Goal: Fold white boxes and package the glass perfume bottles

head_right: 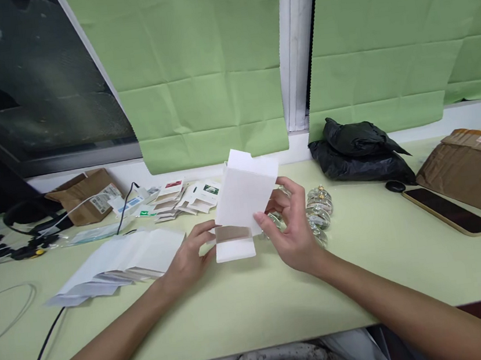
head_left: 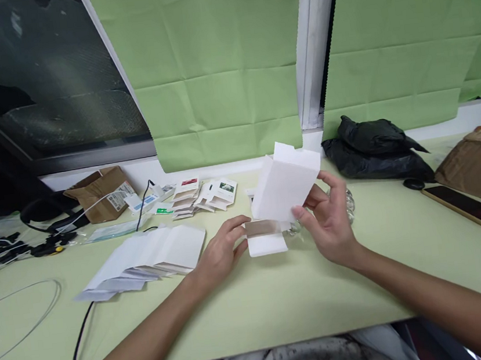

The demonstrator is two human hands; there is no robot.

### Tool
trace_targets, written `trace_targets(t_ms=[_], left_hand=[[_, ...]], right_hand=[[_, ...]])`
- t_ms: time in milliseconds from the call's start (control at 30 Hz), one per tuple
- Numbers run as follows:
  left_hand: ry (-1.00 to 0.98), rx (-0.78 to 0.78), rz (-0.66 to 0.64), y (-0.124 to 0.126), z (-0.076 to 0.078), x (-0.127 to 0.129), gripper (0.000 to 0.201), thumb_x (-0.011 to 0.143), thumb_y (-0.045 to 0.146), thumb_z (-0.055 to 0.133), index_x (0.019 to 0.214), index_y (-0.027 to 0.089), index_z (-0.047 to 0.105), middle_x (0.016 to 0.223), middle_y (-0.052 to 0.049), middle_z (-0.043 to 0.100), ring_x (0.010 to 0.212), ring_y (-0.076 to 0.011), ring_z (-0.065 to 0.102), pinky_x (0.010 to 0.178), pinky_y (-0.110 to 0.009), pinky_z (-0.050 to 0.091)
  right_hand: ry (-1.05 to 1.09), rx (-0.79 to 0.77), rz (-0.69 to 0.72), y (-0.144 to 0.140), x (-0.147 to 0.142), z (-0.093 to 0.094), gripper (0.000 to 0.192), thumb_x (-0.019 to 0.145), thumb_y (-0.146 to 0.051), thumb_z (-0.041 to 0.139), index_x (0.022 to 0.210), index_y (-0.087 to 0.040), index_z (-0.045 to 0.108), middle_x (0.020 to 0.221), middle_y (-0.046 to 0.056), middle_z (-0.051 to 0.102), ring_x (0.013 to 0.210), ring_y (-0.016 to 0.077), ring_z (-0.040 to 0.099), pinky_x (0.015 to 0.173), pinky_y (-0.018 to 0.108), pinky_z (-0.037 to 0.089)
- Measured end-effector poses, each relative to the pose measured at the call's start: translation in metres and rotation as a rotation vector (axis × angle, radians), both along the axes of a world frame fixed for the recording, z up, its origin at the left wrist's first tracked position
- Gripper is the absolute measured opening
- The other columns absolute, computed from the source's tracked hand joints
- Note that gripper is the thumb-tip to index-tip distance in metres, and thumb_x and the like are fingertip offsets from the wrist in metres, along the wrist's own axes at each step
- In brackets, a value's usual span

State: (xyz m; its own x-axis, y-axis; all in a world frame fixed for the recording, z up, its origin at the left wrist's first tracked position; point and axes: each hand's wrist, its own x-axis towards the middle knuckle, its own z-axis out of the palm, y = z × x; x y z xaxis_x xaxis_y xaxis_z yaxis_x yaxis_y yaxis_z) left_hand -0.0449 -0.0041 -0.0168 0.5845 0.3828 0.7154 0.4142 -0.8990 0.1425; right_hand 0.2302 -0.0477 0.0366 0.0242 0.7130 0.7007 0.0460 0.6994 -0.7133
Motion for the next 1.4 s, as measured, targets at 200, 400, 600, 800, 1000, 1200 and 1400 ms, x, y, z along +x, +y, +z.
trace_targets(t_ms=[200,400,600,800,1000,1200,1400], left_hand=[[0.026,0.054,0.013,0.000,0.000,-0.002,0.045,0.099,0.007,0.061,0.136,0.028,0.044,0.140,-0.014,0.058,0.132,-0.0246,0.061,0.100,-0.045,0.058],[0.036,0.077,0.010,0.000,-0.002,-0.002,0.044,0.100,0.007,0.060,0.135,0.028,0.045,0.140,-0.014,0.059,0.131,-0.0240,0.061,0.098,-0.042,0.059],[0.031,0.043,0.021,0.001,-0.003,-0.001,0.042,0.101,0.008,0.058,0.134,0.028,0.044,0.139,-0.014,0.058,0.131,-0.0238,0.060,0.099,-0.043,0.057],[0.001,0.044,0.017,0.000,0.000,0.003,0.041,0.100,0.008,0.061,0.131,0.028,0.045,0.138,-0.013,0.059,0.131,-0.0238,0.060,0.099,-0.043,0.057],[-0.008,0.019,-0.018,-0.004,0.001,0.006,0.045,0.099,0.007,0.062,0.133,0.029,0.044,0.140,-0.013,0.057,0.133,-0.0234,0.060,0.098,-0.040,0.058],[-0.078,-0.068,-0.029,-0.004,0.003,0.008,0.044,0.097,0.004,0.061,0.131,0.028,0.044,0.142,-0.015,0.055,0.136,-0.0240,0.059,0.098,-0.040,0.060],[-0.218,-0.202,-0.095,-0.002,0.000,0.011,0.051,0.094,0.008,0.069,0.132,0.029,0.042,0.142,-0.015,0.051,0.136,-0.0235,0.054,0.094,-0.040,0.064]], right_hand=[[-0.002,-0.007,0.002,0.005,-0.001,-0.004,0.072,0.102,-0.044,0.064,0.158,-0.036,0.020,0.119,0.010,0.067,0.103,0.0286,0.067,0.093,0.050,0.057],[-0.066,-0.034,0.036,0.004,0.000,-0.019,0.063,0.104,-0.041,0.062,0.157,-0.032,0.031,0.143,0.014,0.060,0.126,0.0300,0.062,0.104,0.049,0.055],[-0.150,-0.024,0.062,0.004,0.005,-0.026,0.052,0.104,-0.039,0.062,0.151,-0.029,0.041,0.141,0.014,0.061,0.127,0.0302,0.062,0.106,0.050,0.055],[-0.212,-0.028,0.061,0.005,0.004,-0.025,0.051,0.105,-0.034,0.061,0.151,-0.028,0.043,0.143,0.013,0.061,0.128,0.0309,0.061,0.108,0.051,0.052],[-0.276,-0.028,0.043,0.006,0.006,-0.026,0.046,0.103,-0.031,0.062,0.147,-0.029,0.046,0.135,0.012,0.064,0.120,0.0301,0.063,0.104,0.049,0.053],[-0.361,-0.042,0.023,0.006,0.008,-0.025,0.039,0.102,-0.027,0.062,0.139,-0.029,0.050,0.126,0.010,0.064,0.112,0.0291,0.062,0.094,0.044,0.055],[-0.421,-0.065,0.052,0.006,0.008,-0.016,0.036,0.102,-0.025,0.061,0.137,-0.028,0.053,0.129,0.009,0.063,0.113,0.0278,0.063,0.096,0.043,0.055]])
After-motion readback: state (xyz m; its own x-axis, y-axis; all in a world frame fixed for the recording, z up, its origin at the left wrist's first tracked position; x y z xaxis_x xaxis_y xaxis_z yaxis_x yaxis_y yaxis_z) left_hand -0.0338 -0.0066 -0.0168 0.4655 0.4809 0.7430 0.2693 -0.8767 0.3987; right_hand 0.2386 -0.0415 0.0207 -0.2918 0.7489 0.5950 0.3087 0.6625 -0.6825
